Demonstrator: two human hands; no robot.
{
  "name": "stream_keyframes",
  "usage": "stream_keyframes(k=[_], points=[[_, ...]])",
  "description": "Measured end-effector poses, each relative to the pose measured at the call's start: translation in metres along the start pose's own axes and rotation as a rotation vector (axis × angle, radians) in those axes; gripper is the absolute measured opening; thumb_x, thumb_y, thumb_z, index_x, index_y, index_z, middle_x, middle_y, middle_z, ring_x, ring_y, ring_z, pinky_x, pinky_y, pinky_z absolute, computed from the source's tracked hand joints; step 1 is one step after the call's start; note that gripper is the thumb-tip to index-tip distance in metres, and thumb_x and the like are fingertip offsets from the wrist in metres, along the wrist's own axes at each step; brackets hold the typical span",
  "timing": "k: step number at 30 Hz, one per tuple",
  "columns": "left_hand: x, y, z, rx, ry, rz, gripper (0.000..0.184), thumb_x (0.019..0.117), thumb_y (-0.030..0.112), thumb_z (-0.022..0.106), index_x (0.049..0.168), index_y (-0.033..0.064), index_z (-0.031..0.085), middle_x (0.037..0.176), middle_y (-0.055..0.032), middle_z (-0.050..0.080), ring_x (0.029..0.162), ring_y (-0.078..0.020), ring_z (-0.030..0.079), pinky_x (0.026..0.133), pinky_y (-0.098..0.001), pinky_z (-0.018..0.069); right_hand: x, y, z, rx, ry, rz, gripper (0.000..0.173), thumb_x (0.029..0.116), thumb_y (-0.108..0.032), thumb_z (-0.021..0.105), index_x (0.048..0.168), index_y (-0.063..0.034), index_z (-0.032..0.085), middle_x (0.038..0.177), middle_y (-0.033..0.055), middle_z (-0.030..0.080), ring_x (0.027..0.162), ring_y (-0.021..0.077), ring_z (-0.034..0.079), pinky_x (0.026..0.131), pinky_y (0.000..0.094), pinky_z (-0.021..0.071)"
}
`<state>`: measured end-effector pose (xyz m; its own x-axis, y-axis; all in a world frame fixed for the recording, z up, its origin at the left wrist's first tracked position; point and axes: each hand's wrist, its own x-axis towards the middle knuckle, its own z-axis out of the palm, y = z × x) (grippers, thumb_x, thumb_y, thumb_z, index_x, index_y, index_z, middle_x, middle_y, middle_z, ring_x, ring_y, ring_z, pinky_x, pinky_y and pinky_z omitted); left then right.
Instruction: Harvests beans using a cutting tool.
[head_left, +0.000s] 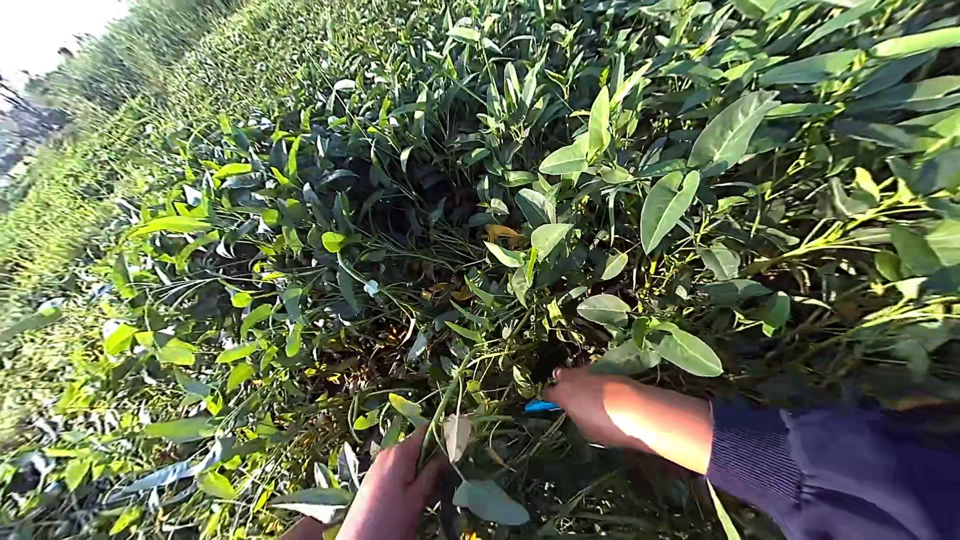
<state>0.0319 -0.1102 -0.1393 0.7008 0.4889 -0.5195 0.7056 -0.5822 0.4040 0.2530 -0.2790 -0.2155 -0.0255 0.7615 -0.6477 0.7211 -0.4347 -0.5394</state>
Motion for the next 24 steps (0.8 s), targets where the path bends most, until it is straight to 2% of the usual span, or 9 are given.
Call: stream_keyframes(k=[3, 6, 9, 11, 13, 15, 17, 20, 24], points=[[0.000, 0.011, 0.007, 0.047, 0.039, 0.051, 0.028, 0.0988, 0.024, 0.058, 0.116, 0.0039, 0.069, 0.085, -0.0098, 0.069, 0.078, -0.0244, 0.067, 0.074, -0.0505, 0.0552, 0.009, -0.005, 0.009, -0.008, 0.110, -0.003, 0.046, 0.0950, 0.005, 0.059, 0.140, -0.0012, 0.057, 0.138, 0.0336, 0.052, 0.122, 0.0551, 0.054, 0.098, 0.0703, 0.0464], [-0.003, -0.009, 0.000, -0.046, 0.090, -0.037, 0.031, 0.1005, 0.018, 0.056, 0.124, 0.0005, 0.065, 0.095, -0.0128, 0.071, 0.085, -0.0244, 0.069, 0.082, -0.0500, 0.0559, 0.005, 0.003, 0.005, -0.021, 0.118, 0.122, 0.050, 0.0951, 0.006, 0.058, 0.145, -0.0025, 0.054, 0.145, 0.0334, 0.047, 0.126, 0.0549, 0.052, 0.102, 0.0696, 0.0441], [-0.019, -0.038, -0.023, -0.330, 0.331, -0.086, 0.033, 0.1022, 0.017, 0.055, 0.130, -0.0007, 0.057, 0.096, -0.0037, 0.068, 0.076, -0.0090, 0.066, 0.071, -0.0326, 0.0583, -0.010, 0.035, 0.002, -0.006, 0.115, 0.171, 0.048, 0.0966, 0.003, 0.058, 0.144, -0.0033, 0.056, 0.140, 0.0317, 0.052, 0.125, 0.0505, 0.055, 0.102, 0.0647, 0.0456], [-0.025, -0.046, -0.037, -0.501, 0.549, -0.039, 0.037, 0.1038, 0.012, 0.053, 0.137, -0.0040, 0.050, 0.110, -0.0014, 0.066, 0.092, -0.0028, 0.065, 0.083, -0.0262, 0.0582, -0.022, 0.054, -0.003, 0.031, 0.110, 0.075, 0.046, 0.1022, -0.007, 0.055, 0.148, -0.0119, 0.055, 0.136, 0.0246, 0.059, 0.124, 0.0429, 0.058, 0.103, 0.0595, 0.0473], [-0.022, -0.044, -0.039, -0.559, 0.706, 0.078, 0.040, 0.1037, 0.012, 0.055, 0.138, -0.0062, 0.044, 0.112, 0.0023, 0.065, 0.096, 0.0013, 0.065, 0.085, -0.0210, 0.0574, -0.038, 0.053, -0.012, 0.127, 0.092, 0.037, 0.047, 0.1054, -0.009, 0.051, 0.152, -0.0146, 0.051, 0.139, 0.0206, 0.059, 0.128, 0.0384, 0.058, 0.107, 0.0572, 0.0456], [-0.019, -0.029, -0.033, -0.424, 0.618, 0.184, 0.044, 0.0997, 0.013, 0.061, 0.135, -0.0094, 0.048, 0.111, 0.0002, 0.068, 0.097, -0.0004, 0.067, 0.088, -0.0230, 0.0581, -0.068, 0.027, -0.035, 0.255, 0.062, 0.130, 0.046, 0.1072, -0.005, 0.048, 0.153, -0.0109, 0.049, 0.140, 0.0193, 0.059, 0.127, 0.0332, 0.058, 0.108, 0.0496, 0.0443], [-0.014, -0.014, -0.018, -0.128, 0.352, 0.144, 0.038, 0.0974, 0.022, 0.064, 0.128, -0.0007, 0.062, 0.107, -0.0033, 0.073, 0.097, -0.0087, 0.070, 0.090, -0.0334, 0.0595, -0.086, 0.016, -0.042, 0.457, 0.121, 0.167, 0.042, 0.1094, -0.005, 0.044, 0.151, -0.0076, 0.049, 0.122, 0.0180, 0.066, 0.097, 0.0253, 0.065, 0.087, 0.0382, 0.0512], [0.004, -0.006, 0.029, 0.093, -0.119, -0.034, 0.038, 0.1013, 0.025, 0.061, 0.133, 0.0037, 0.061, 0.113, -0.0207, 0.071, 0.109, -0.0369, 0.068, 0.097, -0.0612, 0.0509, -0.058, 0.055, 0.005, 0.860, 0.213, -0.088, 0.042, 0.1124, -0.017, 0.038, 0.154, -0.0162, 0.040, 0.112, 0.0126, 0.068, 0.076, 0.0177, 0.068, 0.063, 0.0308, 0.0553], [0.006, -0.033, 0.074, 0.008, -0.394, -0.148, 0.053, 0.1001, 0.028, 0.067, 0.144, 0.0025, 0.052, 0.128, -0.0233, 0.066, 0.121, -0.0377, 0.064, 0.108, -0.0584, 0.0466, -0.031, 0.078, 0.065, 1.095, 0.100, -0.121, 0.048, 0.1116, -0.020, 0.032, 0.159, -0.0218, 0.027, 0.134, 0.0117, 0.060, 0.080, 0.0194, 0.069, 0.066, 0.0351, 0.0579]])
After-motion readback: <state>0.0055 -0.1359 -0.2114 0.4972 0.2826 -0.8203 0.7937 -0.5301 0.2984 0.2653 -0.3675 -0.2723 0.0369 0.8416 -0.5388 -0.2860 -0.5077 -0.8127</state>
